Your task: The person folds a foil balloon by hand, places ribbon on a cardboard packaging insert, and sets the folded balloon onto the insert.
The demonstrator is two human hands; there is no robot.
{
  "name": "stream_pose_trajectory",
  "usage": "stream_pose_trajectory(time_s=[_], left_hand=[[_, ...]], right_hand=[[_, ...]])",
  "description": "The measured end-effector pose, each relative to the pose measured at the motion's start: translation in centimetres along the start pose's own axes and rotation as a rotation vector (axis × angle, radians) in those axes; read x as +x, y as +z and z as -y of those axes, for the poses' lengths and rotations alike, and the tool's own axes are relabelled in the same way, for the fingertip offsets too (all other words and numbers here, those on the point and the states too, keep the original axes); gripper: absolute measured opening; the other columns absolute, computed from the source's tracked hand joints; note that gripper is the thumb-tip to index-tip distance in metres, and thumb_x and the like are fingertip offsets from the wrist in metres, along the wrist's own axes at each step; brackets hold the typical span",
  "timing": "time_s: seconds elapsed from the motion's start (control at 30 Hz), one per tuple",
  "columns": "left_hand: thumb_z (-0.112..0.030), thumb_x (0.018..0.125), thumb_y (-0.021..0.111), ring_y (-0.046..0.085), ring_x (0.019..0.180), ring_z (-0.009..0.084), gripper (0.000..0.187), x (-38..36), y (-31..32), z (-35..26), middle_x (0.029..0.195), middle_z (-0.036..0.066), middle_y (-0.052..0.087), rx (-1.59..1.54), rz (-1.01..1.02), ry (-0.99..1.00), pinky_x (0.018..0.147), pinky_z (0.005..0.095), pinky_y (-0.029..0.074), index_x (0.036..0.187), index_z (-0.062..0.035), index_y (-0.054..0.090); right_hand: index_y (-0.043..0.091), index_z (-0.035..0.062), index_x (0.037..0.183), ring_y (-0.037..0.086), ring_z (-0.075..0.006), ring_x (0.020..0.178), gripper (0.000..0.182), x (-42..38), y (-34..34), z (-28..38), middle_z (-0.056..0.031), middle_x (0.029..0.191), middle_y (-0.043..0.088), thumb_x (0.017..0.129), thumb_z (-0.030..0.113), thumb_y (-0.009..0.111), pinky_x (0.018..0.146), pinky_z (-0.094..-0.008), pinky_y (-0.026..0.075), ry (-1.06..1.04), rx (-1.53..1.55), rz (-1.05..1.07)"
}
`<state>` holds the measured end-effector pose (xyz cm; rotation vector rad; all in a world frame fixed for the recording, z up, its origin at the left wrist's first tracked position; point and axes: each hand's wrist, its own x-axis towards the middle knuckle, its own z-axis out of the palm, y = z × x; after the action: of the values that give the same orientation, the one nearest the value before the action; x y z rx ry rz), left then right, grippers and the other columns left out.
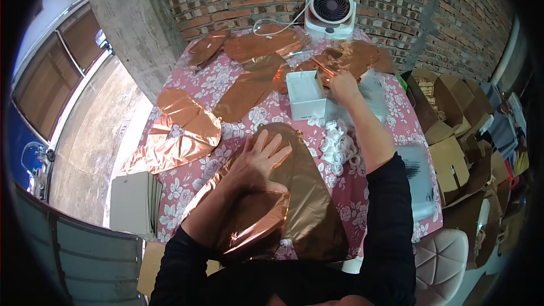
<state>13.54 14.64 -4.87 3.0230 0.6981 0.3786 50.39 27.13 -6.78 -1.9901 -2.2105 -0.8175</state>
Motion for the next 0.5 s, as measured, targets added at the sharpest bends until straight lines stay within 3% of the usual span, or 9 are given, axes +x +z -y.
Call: stream_pose_trajectory(time_s=[0.1,0.2,0.33,0.43,0.5], left_hand=[[-0.062,0.060,0.080,0.032,0.137,0.0475,0.102,0.1,0.1,0.0,0.146,0.022,0.042,-0.024,-0.002,-0.012,0.112,0.0613,0.024,0.143,-0.0110,0.048],[-0.063,0.058,0.080,0.031,0.138,0.0477,0.103,0.3,0.0,-0.1,0.146,0.021,0.043,-0.018,0.018,-0.019,0.113,0.0617,0.023,0.142,-0.0119,0.048],[-0.068,0.058,0.076,0.030,0.138,0.0485,0.106,0.4,0.3,0.0,0.146,0.021,0.042,-0.004,0.038,-0.026,0.112,0.0633,0.022,0.142,-0.0122,0.048],[-0.072,0.058,0.073,0.030,0.138,0.0488,0.107,0.5,0.2,0.1,0.147,0.021,0.041,-0.009,0.042,-0.027,0.111,0.0646,0.023,0.142,-0.0115,0.048],[-0.074,0.058,0.072,0.030,0.138,0.0489,0.107,0.5,0.1,0.0,0.147,0.021,0.040,-0.014,0.048,-0.028,0.110,0.0652,0.024,0.142,-0.0112,0.047]], right_hand=[[0.075,0.0062,0.086,0.064,-0.0312,0.099,0.021,0.5,0.3,-1.3,-0.0134,0.093,0.071,0.078,0.020,0.061,0.089,-0.0431,0.053,0.054,0.074,0.125],[0.075,0.0039,0.088,0.060,-0.0309,0.108,0.022,-1.0,-2.0,-2.3,-0.0156,0.106,0.068,0.075,0.018,0.063,0.091,-0.0422,0.052,0.067,0.264,0.030],[0.074,0.0035,0.086,0.061,-0.0314,0.104,0.020,-1.1,-1.3,-2.5,-0.0148,0.100,0.069,0.076,0.015,0.063,0.090,-0.0420,0.052,-0.020,0.177,-0.017],[0.073,0.0031,0.083,0.064,-0.0322,0.098,0.017,-0.3,0.4,-2.5,-0.0147,0.095,0.070,0.078,0.012,0.060,0.087,-0.0420,0.053,0.001,0.097,-0.055],[0.072,0.0027,0.080,0.066,-0.0328,0.093,0.016,0.1,0.8,-2.3,-0.0155,0.092,0.071,0.080,0.009,0.058,0.085,-0.0418,0.053,0.130,0.168,-0.075]])
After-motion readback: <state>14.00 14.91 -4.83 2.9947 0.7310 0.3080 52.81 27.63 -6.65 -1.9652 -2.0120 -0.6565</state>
